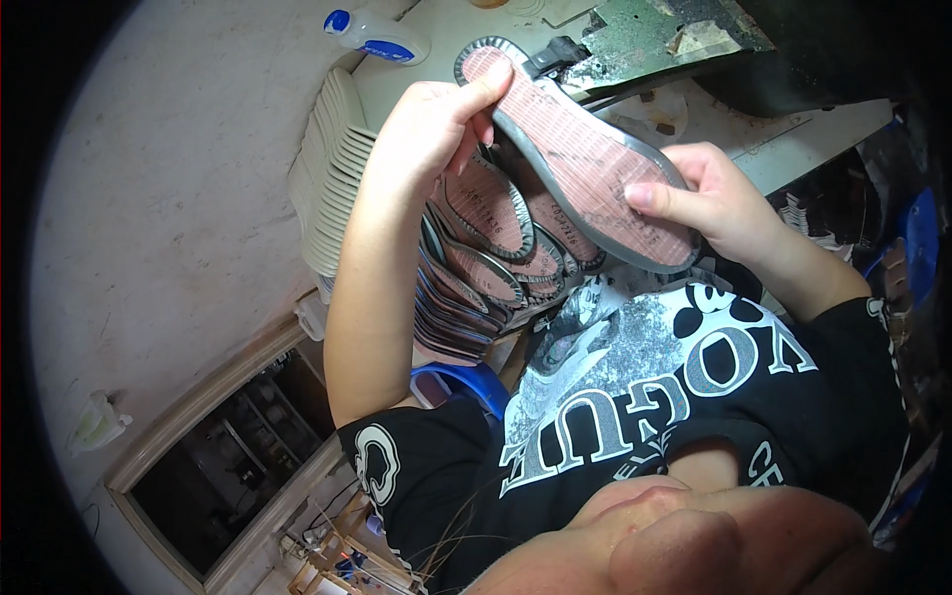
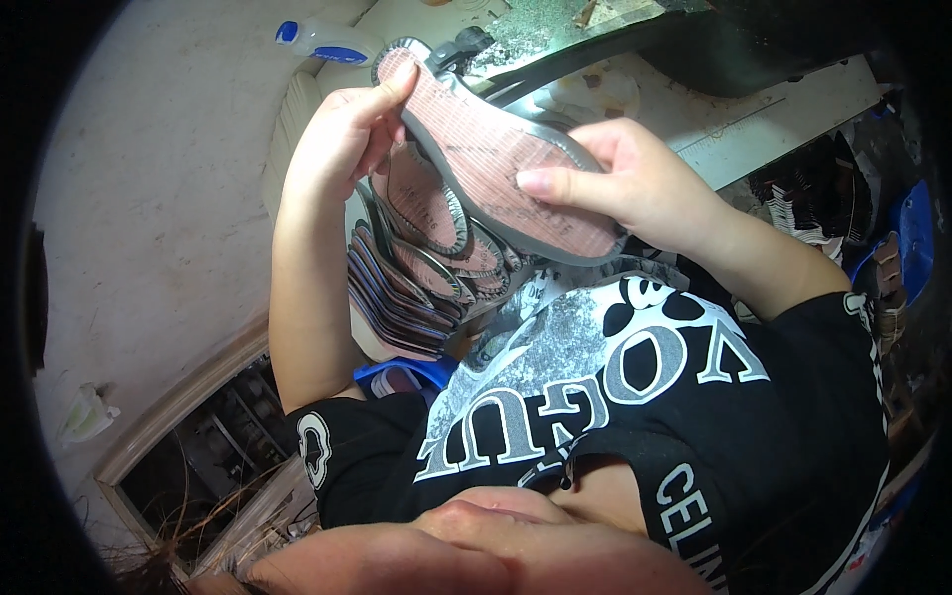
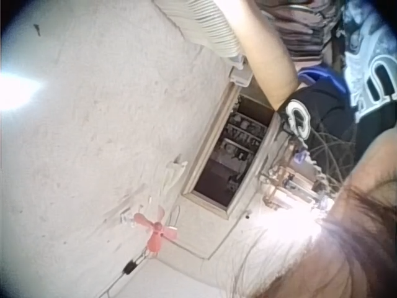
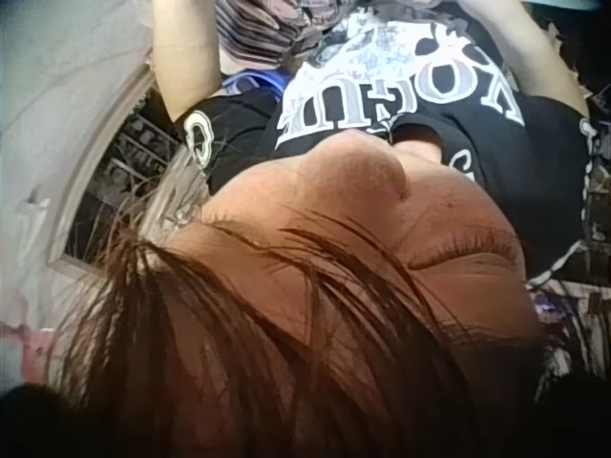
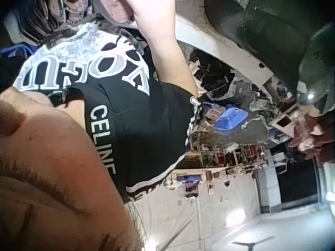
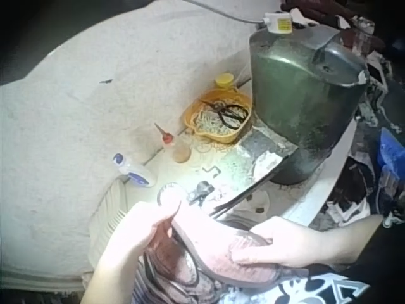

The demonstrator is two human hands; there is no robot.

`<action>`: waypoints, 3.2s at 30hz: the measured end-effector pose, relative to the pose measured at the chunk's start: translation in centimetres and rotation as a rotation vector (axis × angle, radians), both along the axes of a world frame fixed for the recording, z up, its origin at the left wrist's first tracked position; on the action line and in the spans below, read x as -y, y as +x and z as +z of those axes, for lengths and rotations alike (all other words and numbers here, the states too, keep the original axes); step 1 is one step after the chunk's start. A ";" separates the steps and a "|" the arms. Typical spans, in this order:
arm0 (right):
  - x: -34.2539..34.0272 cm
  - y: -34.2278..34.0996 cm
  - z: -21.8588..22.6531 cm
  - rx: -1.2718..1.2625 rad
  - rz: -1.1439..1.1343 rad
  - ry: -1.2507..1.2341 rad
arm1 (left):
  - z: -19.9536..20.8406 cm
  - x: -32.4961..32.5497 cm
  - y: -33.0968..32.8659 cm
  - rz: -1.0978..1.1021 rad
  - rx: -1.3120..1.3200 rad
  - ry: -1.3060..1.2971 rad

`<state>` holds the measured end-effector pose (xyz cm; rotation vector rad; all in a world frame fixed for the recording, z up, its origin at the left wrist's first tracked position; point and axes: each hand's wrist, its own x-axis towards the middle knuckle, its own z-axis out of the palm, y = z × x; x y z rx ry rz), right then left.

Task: The recorder is inspecting and assembling shoe insoles and soles by hand, ensuring alignment and stacking them in a manufacturing setting.

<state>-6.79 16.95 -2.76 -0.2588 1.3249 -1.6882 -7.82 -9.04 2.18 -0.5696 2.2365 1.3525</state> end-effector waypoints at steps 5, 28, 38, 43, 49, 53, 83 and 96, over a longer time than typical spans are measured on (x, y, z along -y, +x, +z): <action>3.2 -0.9 -0.1 0.069 -0.058 -0.094 | -1.4 1.4 -1.6 0.127 -0.183 0.003; 10.1 2.9 1.0 -1.081 0.425 0.224 | -11.9 9.8 33.2 0.902 0.060 -0.727; 5.3 1.7 1.2 -0.438 0.510 0.095 | -5.4 5.4 27.4 1.010 -0.529 -0.488; 8.8 2.8 -0.3 0.094 0.575 -0.441 | -3.5 -2.5 18.8 0.717 -0.936 0.760; 9.0 0.0 -0.4 0.026 0.507 -0.361 | -1.7 -5.1 14.1 0.615 -0.857 0.808; 7.8 -2.1 2.7 -0.200 0.537 -0.108 | -3.0 -5.2 12.5 0.664 -1.017 0.414; 3.8 -1.8 0.8 0.114 0.070 -0.114 | -5.5 -0.3 -1.7 0.417 -0.646 -0.289; 7.8 -1.5 0.8 0.226 -0.083 -0.228 | -4.0 3.6 -4.4 0.233 -0.910 -0.530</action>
